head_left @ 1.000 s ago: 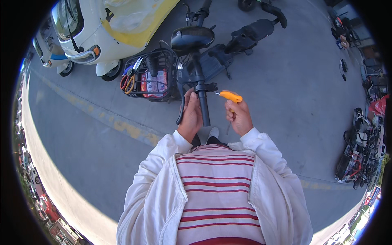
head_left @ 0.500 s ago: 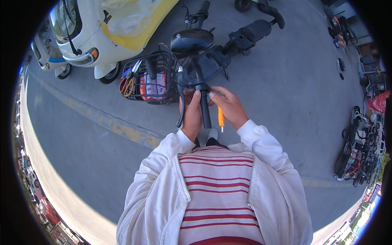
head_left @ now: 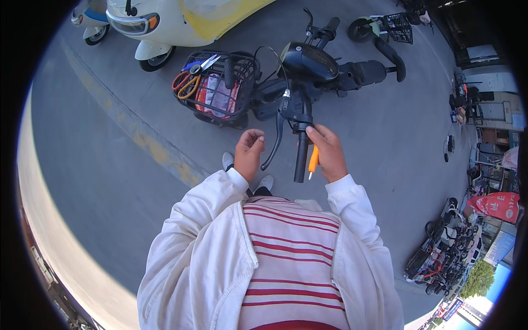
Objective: The person works on an electric scooter's handlebar area, manipulating wires and components with their hands. They retrieve a screwdriver and scissors from a nearby basket, then use the screwdriver to adjust parts on the scooter's handlebar. The person continues to handle wires and tools throughout the clip.
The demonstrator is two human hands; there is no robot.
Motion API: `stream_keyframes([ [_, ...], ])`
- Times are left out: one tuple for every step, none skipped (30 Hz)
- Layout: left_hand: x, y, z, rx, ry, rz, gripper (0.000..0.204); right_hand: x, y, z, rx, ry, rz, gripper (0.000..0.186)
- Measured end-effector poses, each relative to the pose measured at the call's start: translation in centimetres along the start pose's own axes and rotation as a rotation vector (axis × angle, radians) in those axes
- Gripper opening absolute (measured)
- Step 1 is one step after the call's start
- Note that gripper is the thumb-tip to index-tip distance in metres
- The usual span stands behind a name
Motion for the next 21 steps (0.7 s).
stream_keyframes([
  [-0.4,-1.2,-0.6,-0.028,0.018,-0.006,0.014,0.5,0.3,0.3,0.000,0.018,0.027,0.036],
  [-0.9,-2.3,-1.1,-0.055,0.035,-0.013,0.013,0.7,0.4,0.5,-0.001,0.035,0.053,0.035],
  [-1.4,-3.7,-1.7,-0.090,0.052,-0.027,0.011,0.7,0.6,0.4,-0.014,0.022,0.078,0.035],
  [-1.8,-5.1,-2.3,-0.117,0.053,-0.037,0.011,0.8,0.8,0.4,-0.021,0.030,0.070,0.034],
  [-2.2,-6.4,-2.9,-0.143,0.053,-0.048,0.011,0.9,0.7,0.4,-0.029,0.038,0.062,0.034],
  [-2.9,-7.9,-3.7,-0.165,0.055,-0.065,0.011,0.9,0.8,0.4,-0.038,0.045,0.047,0.033],
  [-3.6,-9.3,-4.3,-0.187,0.038,-0.099,0.011,0.9,1.0,0.5,-0.054,0.049,0.047,0.033],
  [-4.5,-11.1,-5.3,-0.218,0.092,-0.159,0.011,0.9,1.1,0.5,-0.071,0.053,0.046,0.033],
  [-5.0,-12.9,-6.5,-0.240,0.145,-0.216,0.011,0.7,1.1,0.4,-0.082,0.037,0.040,0.032],
  [-5.9,-14.3,-7.7,-0.262,0.195,-0.270,0.011,0.8,1.3,0.4,-0.094,0.053,0.040,0.033],
  [-6.8,-16.1,-8.8,-0.319,0.203,-0.364,0.012,1.1,1.6,0.5,-0.109,0.069,0.039,0.034],
  [-7.9,-17.7,-10.0,-0.355,0.264,-0.445,0.013,1.4,1.8,0.6,-0.128,0.085,0.038,0.036],
  [-8.8,-19.3,-11.2,-0.393,0.325,-0.527,0.015,1.5,2.1,0.6,-0.153,0.081,0.076,0.032],
  [-9.8,-20.7,-12.3,-0.430,0.386,-0.610,0.016,1.5,2.3,0.6,-0.156,0.083,0.079,0.032],
  [-10.7,-21.8,-13.6,-0.462,0.374,-0.674,0.016,1.5,2.1,0.6,-0.166,0.085,0.078,0.032],
  [-11.6,-22.7,-14.8,-0.495,0.363,-0.735,0.017,1.6,2.2,0.6,-0.177,0.087,0.081,0.033],
  [-12.5,-23.6,-16.1,-0.527,0.351,-0.796,0.018,1.8,2.3,0.8,-0.195,0.106,0.089,0.033],
  [-13.3,-23.7,-17.5,-0.500,0.369,-0.922,0.019,1.7,2.3,0.8,-0.202,0.105,0.081,0.034],
  [-14.1,-23.8,-19.0,-0.470,0.387,-1.049,0.019,1.6,2.3,0.7,-0.210,0.103,0.072,0.034],
  [-14.8,-23.8,-20.5,-0.437,0.405,-1.175,0.020,1.5,2.2,0.7,-0.219,0.102,0.063,0.034],
  [-14.9,-23.9,-22.3,-0.377,0.327,-1.211,0.021,1.4,2.1,0.8,-0.231,0.126,0.065,0.035],
])
Point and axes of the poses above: each hand's wrist, its own z-axis away from the middle knuckle, its own y-axis out of the palm, x = y × z, the point moved 7 cm from there along -z, towards the middle knuckle, and after that the axes turned 1 degree about y, right-handed, at the moved point
